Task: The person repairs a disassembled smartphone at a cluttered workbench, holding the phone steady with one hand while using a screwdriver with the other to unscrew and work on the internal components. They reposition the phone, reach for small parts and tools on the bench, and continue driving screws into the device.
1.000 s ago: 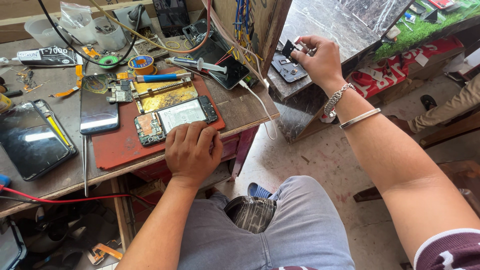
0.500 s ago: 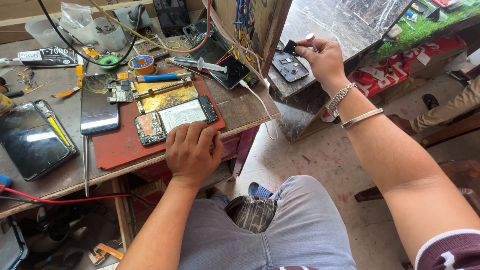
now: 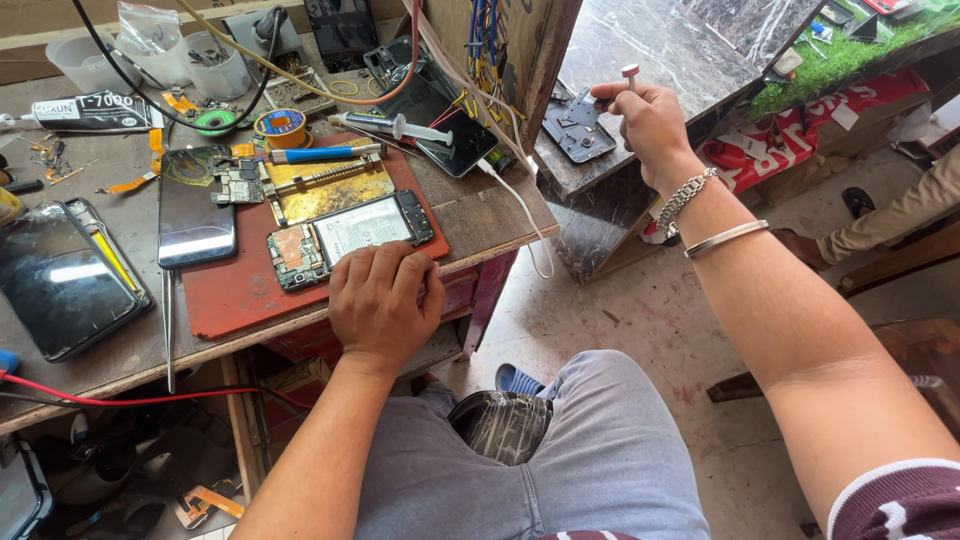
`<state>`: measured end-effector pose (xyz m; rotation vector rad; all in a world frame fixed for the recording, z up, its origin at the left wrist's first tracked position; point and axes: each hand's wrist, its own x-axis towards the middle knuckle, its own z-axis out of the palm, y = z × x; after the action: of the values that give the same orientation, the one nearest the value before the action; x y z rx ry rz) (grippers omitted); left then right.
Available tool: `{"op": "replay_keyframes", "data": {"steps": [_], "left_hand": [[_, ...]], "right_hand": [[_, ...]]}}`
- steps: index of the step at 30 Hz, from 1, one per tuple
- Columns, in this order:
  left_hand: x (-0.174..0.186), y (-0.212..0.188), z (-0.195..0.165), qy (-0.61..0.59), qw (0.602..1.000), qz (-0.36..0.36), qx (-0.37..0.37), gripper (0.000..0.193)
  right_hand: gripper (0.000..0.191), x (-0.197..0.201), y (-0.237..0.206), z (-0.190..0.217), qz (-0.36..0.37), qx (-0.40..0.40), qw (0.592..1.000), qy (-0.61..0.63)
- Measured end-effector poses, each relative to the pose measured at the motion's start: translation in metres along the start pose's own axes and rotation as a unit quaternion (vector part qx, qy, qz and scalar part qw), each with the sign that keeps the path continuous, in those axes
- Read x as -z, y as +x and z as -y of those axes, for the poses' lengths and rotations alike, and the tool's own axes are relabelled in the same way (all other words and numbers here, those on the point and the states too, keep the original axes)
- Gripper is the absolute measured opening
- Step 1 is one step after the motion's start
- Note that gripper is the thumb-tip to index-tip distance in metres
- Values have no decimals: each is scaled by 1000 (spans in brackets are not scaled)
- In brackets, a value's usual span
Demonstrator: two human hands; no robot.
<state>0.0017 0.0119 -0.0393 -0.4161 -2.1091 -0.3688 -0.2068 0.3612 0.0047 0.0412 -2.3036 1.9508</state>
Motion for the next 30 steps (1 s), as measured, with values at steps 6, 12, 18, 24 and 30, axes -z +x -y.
{"op": "replay_keyframes", "data": {"steps": [6,12,18,24,30], "left_hand": [[0,0,0,4,1000,3,1,9],[1,-1,0,5,1000,3,1,9],[3,1,-1,-4,1000,2,0,10],[5,3,-3,-12,1000,-6,0,10],[3,5,-7,-23,1000,-16,-2,10]], "right_hand": [[32,-2,-10,0,22,101,995,-11],[44,-2,-43,23,3,28,998,61],[31,-11,-77,36,83,13,978,191],[32,-43,-102,56,145,-7,969,198],[40,-100,-114,79,261,36,955,136]]}}
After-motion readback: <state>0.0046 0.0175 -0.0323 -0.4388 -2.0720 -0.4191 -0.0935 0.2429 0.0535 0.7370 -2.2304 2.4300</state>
